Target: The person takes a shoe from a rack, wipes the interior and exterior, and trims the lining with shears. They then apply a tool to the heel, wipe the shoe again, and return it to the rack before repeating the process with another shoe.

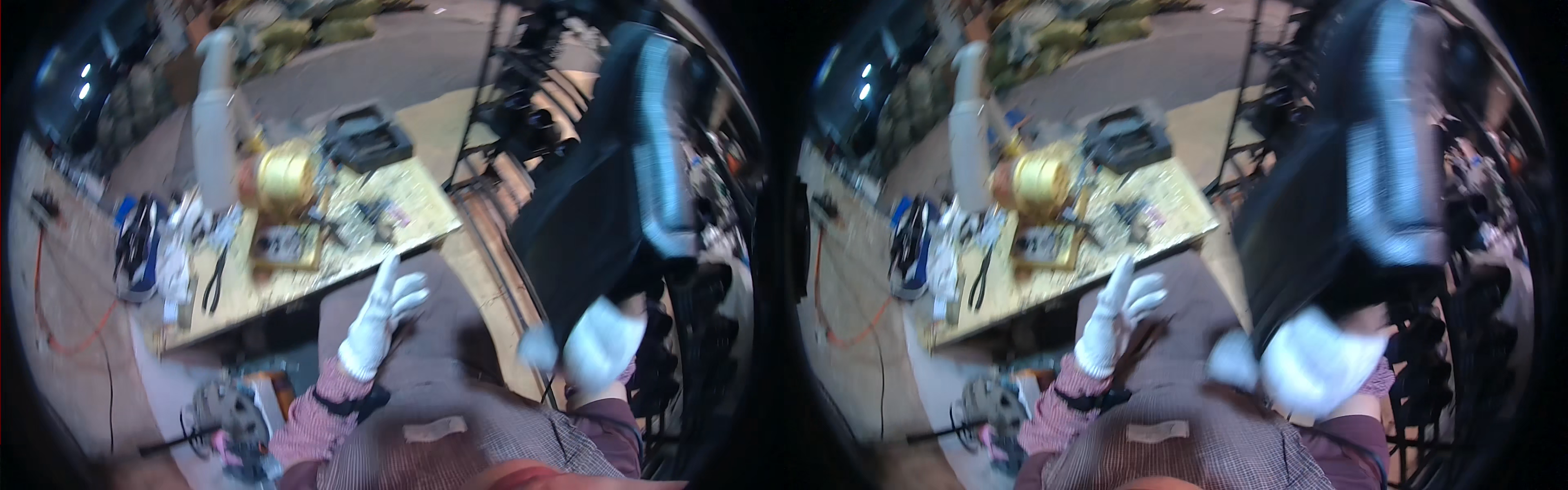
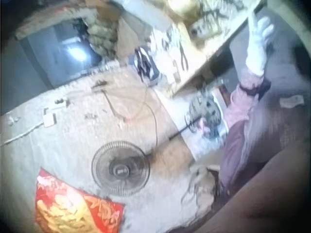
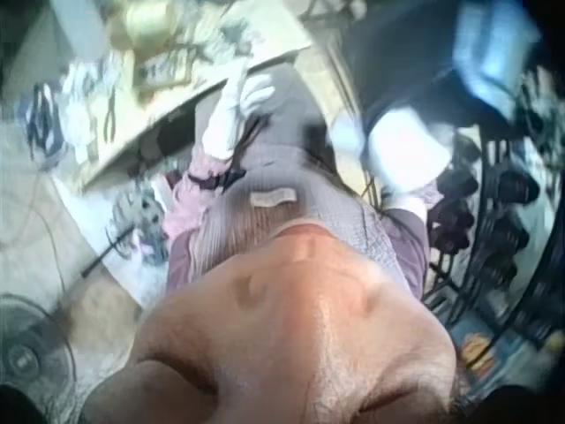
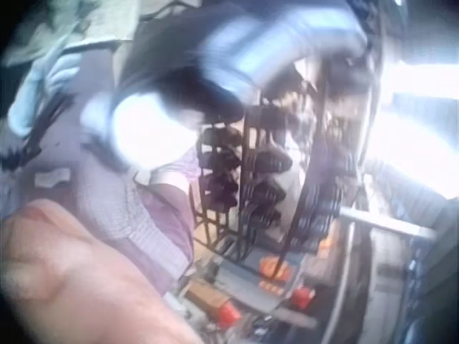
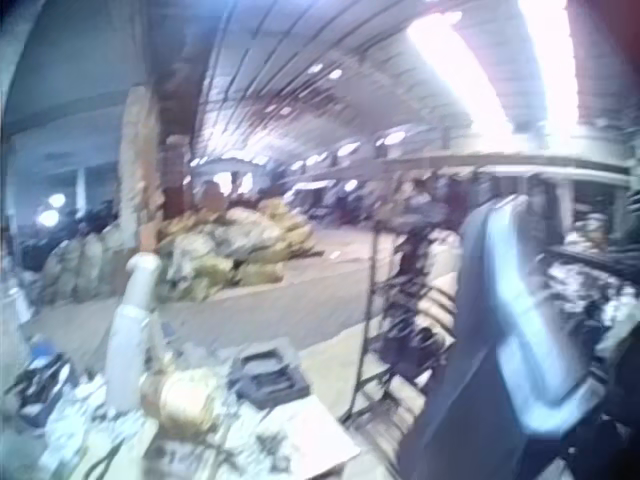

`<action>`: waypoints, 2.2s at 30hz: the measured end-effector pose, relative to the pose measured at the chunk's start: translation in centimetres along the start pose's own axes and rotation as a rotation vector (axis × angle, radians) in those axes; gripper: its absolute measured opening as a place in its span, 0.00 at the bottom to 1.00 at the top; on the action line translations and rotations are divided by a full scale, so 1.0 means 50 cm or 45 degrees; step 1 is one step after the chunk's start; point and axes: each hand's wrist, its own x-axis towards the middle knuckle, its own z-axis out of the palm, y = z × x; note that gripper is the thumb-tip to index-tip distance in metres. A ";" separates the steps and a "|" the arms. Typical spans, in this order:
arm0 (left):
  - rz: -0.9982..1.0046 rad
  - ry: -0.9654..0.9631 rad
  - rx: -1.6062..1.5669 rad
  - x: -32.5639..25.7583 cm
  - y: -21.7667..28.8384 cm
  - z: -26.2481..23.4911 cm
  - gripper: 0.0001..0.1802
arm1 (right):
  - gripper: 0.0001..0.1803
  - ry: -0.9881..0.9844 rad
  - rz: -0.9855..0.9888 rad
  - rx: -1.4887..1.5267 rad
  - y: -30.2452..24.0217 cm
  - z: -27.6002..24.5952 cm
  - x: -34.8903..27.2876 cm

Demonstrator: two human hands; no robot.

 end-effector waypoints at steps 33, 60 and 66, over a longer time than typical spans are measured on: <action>0.221 -0.009 -0.779 0.014 0.096 -0.498 0.35 | 0.31 -0.907 0.306 1.618 -0.266 0.215 -0.076; 0.523 1.183 -0.371 -0.070 0.117 -0.317 0.43 | 0.31 -0.928 0.199 1.680 -0.308 0.194 -0.083; 0.545 1.347 -0.300 -0.042 0.179 -0.335 0.39 | 0.30 -1.132 0.260 1.696 -0.309 0.195 -0.088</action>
